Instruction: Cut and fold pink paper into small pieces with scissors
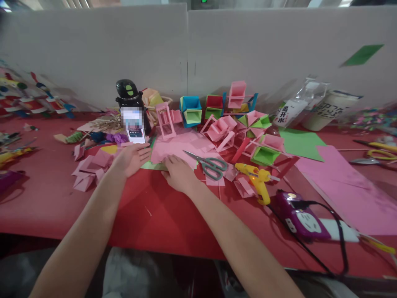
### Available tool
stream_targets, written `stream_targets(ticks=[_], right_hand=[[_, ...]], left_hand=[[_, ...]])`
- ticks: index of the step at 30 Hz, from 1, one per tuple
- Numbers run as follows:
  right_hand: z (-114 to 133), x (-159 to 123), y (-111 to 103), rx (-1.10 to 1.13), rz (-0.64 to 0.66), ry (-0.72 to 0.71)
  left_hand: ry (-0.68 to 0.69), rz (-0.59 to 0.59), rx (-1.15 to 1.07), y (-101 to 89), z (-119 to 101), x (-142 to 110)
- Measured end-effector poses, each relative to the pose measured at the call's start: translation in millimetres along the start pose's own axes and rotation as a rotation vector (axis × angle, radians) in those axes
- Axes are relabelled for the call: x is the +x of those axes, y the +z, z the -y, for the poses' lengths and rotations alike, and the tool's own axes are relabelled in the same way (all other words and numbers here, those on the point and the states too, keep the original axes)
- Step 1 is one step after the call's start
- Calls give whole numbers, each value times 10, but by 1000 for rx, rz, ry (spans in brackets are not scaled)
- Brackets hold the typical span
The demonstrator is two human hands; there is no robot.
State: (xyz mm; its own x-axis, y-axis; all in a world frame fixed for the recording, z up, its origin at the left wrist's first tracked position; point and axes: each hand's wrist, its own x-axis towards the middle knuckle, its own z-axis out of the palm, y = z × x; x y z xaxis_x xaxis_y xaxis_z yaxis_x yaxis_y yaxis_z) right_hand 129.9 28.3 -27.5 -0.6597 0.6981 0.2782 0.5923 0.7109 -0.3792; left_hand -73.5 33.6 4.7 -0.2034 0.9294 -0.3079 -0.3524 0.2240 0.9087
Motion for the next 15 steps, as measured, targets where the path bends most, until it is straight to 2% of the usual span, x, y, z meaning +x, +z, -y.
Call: stream_targets(ticks=[4,7,8,10,11,12,14,15], right_hand=[[-82,48,131,-46,-64,74],[-128,12,181,-29,-98,56],[-142,-2,187,-17,-112,48],[-165,-25,181,9,-152,20],[-172,-35,170,19,-176,8],[-173,-44,155,27,-200,2],[-156,-63,119,33,-227,11],[-137,-72,100,42,-233,8]], left_hand=[[74,-45,67,74,56,-2],[233,-124,140,252,119,-114],[373,-116,261,305,133,-183],[560,61,445,334,134,-357],[580,130,501,291,120,-449],[589,134,537,201,99,-537],[620,18,635,-99,49,-675],[653,-89,684,-289,29,-720]])
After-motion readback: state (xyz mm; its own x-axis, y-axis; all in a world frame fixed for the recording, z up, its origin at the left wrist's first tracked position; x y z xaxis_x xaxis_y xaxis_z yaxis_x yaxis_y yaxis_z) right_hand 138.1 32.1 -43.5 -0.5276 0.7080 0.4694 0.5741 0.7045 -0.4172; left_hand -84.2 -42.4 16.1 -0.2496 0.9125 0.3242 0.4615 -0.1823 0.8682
